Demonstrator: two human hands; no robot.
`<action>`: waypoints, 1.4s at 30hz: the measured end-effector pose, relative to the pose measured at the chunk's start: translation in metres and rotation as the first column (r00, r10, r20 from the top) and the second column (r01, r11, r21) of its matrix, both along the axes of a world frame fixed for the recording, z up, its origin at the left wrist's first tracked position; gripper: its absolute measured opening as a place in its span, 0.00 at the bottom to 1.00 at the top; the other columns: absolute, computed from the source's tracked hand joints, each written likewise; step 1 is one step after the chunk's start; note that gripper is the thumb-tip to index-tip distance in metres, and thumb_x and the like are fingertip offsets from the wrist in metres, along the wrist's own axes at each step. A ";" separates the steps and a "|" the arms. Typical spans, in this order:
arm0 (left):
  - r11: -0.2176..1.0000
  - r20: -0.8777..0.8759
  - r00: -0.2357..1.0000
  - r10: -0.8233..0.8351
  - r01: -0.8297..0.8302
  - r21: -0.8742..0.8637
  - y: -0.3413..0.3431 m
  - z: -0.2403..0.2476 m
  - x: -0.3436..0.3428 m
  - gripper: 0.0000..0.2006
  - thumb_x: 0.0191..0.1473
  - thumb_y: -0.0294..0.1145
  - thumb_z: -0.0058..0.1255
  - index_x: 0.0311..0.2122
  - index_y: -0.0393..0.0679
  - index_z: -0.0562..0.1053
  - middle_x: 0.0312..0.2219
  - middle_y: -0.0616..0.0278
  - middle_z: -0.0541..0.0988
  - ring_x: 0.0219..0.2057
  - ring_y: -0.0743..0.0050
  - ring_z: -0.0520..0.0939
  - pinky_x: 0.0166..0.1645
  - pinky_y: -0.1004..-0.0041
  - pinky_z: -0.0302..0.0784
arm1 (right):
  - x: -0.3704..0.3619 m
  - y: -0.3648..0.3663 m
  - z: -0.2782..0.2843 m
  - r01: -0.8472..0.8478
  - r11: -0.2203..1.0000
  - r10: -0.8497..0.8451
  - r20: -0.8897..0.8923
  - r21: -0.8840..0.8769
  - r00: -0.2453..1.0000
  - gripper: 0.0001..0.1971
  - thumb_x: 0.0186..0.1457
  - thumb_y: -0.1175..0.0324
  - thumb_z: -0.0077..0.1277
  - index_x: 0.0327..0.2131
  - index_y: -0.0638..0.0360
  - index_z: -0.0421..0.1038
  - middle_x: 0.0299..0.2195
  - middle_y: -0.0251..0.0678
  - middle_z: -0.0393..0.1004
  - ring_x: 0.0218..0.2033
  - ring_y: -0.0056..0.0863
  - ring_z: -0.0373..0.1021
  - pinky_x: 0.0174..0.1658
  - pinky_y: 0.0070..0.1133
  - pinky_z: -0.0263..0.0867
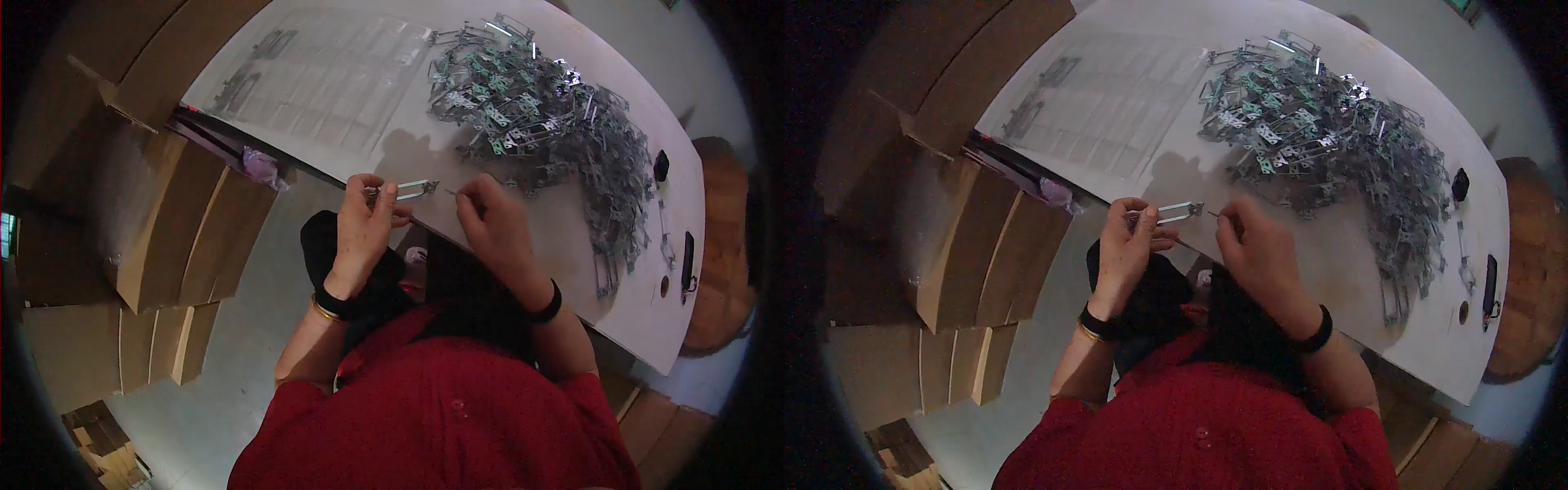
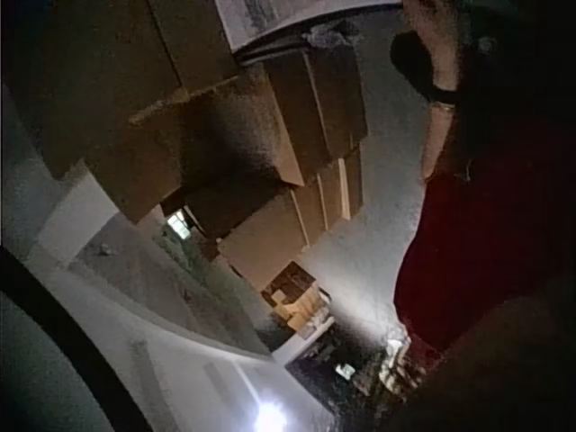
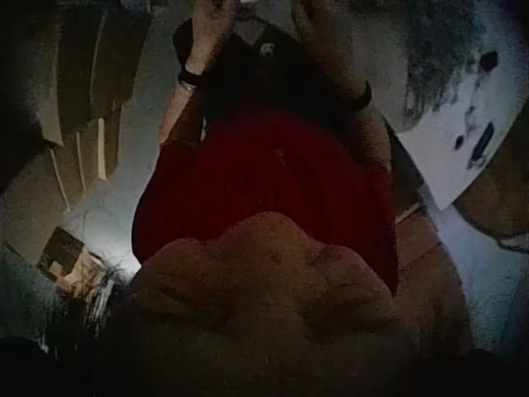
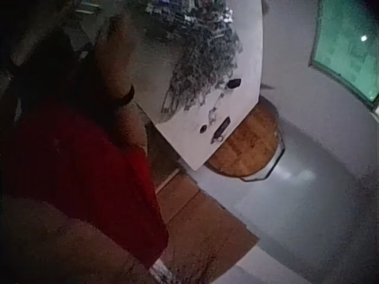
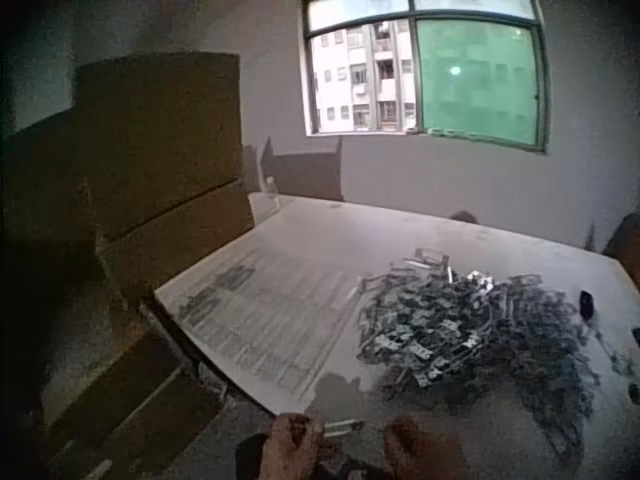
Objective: The recorder picks up small metal frame clips from a pile, inspects or assembles them, and places them into a clear plastic sorting tray.
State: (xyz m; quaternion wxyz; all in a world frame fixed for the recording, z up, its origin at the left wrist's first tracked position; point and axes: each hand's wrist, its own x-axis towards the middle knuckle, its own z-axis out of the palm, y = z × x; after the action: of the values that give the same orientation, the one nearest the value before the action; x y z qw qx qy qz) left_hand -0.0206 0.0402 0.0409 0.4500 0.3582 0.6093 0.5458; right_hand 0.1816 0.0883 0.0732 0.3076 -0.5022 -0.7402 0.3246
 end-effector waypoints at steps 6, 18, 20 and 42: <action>0.999 -0.101 0.995 -0.002 -0.002 -0.034 -0.007 0.008 0.000 0.17 0.69 0.41 0.51 0.51 0.36 0.69 0.32 0.57 0.79 0.31 0.74 0.86 0.33 0.75 0.83 | -0.011 0.005 -0.004 -0.019 0.996 0.016 0.036 0.092 0.999 0.06 0.61 0.67 0.54 0.38 0.56 0.71 0.27 0.48 0.77 0.31 0.53 0.76 0.32 0.41 0.69; 0.995 -0.242 0.970 0.040 -0.060 -0.076 -0.018 0.007 0.005 0.15 0.66 0.36 0.55 0.50 0.37 0.78 0.27 0.64 0.81 0.25 0.81 0.83 0.31 0.77 0.80 | -0.024 0.015 -0.023 -0.075 0.945 0.029 0.150 0.317 0.988 0.07 0.62 0.66 0.53 0.35 0.56 0.67 0.26 0.49 0.74 0.29 0.55 0.74 0.30 0.44 0.68; 0.996 -0.263 0.964 0.036 -0.058 -0.074 -0.017 0.007 0.004 0.15 0.66 0.37 0.55 0.50 0.37 0.78 0.27 0.63 0.82 0.25 0.81 0.83 0.32 0.77 0.80 | -0.024 0.017 -0.026 -0.101 0.928 0.030 0.199 0.360 0.980 0.07 0.62 0.66 0.53 0.35 0.56 0.67 0.25 0.48 0.74 0.28 0.54 0.74 0.29 0.43 0.68; 0.998 -0.522 0.851 0.055 -0.032 0.052 -0.021 -0.008 0.001 0.15 0.66 0.36 0.54 0.51 0.37 0.76 0.25 0.58 0.82 0.23 0.76 0.84 0.30 0.73 0.78 | -0.021 0.013 -0.027 -0.186 0.880 0.065 0.277 0.437 0.959 0.06 0.58 0.70 0.54 0.34 0.55 0.66 0.26 0.43 0.73 0.29 0.49 0.74 0.31 0.41 0.70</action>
State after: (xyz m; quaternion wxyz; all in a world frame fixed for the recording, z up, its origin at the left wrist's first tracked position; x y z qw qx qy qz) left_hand -0.0193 0.0187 0.0331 0.2473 0.4887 0.7051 0.4503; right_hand 0.1602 0.1009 0.0457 0.2984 -0.4029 -0.8602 0.0930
